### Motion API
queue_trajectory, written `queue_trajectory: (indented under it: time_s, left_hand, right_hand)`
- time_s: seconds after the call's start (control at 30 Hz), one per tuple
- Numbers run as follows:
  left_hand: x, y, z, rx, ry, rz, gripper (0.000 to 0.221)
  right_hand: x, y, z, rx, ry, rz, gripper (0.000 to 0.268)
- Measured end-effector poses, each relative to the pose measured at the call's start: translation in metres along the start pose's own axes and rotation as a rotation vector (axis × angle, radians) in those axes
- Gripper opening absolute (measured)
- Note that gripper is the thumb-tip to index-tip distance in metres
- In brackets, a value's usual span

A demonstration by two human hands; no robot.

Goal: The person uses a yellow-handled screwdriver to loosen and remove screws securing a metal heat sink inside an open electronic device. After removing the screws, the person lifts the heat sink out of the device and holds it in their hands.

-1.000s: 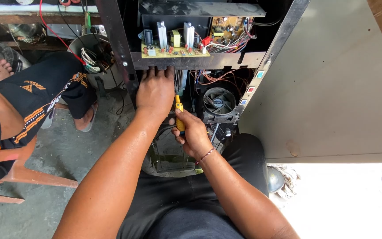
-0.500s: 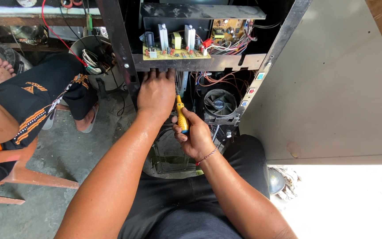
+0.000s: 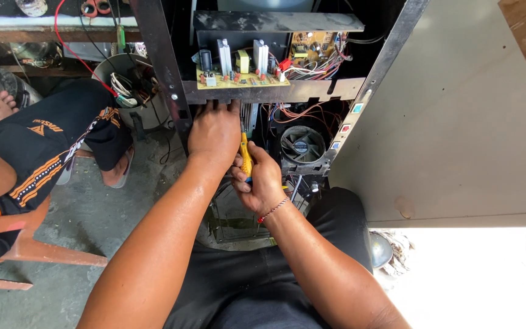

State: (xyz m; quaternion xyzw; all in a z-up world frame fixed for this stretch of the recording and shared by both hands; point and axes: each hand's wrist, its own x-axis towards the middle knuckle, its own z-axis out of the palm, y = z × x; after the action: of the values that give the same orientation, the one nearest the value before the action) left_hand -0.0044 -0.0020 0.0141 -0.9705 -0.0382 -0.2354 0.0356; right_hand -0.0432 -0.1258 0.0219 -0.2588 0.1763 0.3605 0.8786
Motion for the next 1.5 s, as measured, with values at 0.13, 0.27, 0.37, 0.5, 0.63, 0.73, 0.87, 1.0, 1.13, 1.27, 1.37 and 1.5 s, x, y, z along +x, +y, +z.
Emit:
queue_trajectory:
  time_s: [0.13, 0.27, 0.37, 0.5, 0.63, 0.73, 0.87, 1.0, 1.13, 1.27, 1.37, 1.5]
  left_hand:
    - [0.004, 0.002, -0.024, -0.081, -0.157, -0.037, 0.036]
    - [0.007, 0.002, -0.025, -0.109, -0.242, -0.071, 0.04]
    - [0.007, 0.002, -0.022, -0.116, -0.28, -0.088, 0.042]
    - [0.014, 0.003, -0.038, -0.171, -0.388, -0.11, 0.047]
    - [0.013, 0.003, -0.032, -0.157, -0.41, -0.086, 0.048]
    - [0.019, 0.002, -0.034, -0.132, -0.445, -0.09, 0.048]
    - [0.019, 0.002, -0.033, -0.191, -0.43, -0.106, 0.04]
    - [0.026, -0.001, -0.033, -0.124, -0.419, -0.029, 0.033]
    - [0.026, 0.008, -0.066, 0.009, -0.521, -0.069, 0.036]
    - [0.025, -0.007, -0.023, -0.107, -0.478, 0.0, 0.032]
    - [0.029, -0.005, -0.026, -0.084, -0.514, -0.022, 0.034]
    - [0.029, -0.007, -0.028, -0.074, -0.582, -0.022, 0.038]
  right_hand:
    - [-0.001, 0.0, 0.0, -0.182, 0.042, -0.059, 0.025]
    - [0.001, 0.002, -0.003, -0.36, 0.125, -0.11, 0.03]
    - [0.009, 0.005, -0.015, -0.466, 0.163, -0.152, 0.035]
    - [-0.003, 0.001, 0.0, -0.583, 0.237, -0.222, 0.035]
    - [0.004, -0.002, -0.006, -0.588, 0.273, -0.235, 0.034]
    - [0.009, -0.007, -0.006, -0.532, 0.299, -0.198, 0.031]
    - [0.0, -0.013, 0.002, -0.301, 0.349, -0.095, 0.025]
    - [0.001, -0.008, -0.003, -0.162, 0.271, -0.095, 0.022]
    - [-0.014, -0.001, -0.001, -0.099, 0.254, -0.105, 0.026]
    - [-0.001, -0.003, -0.021, 0.122, 0.111, 0.001, 0.025]
    - [-0.006, -0.014, -0.014, 0.234, 0.051, 0.113, 0.019]
    - [-0.012, -0.02, -0.007, 0.198, 0.041, 0.119, 0.014]
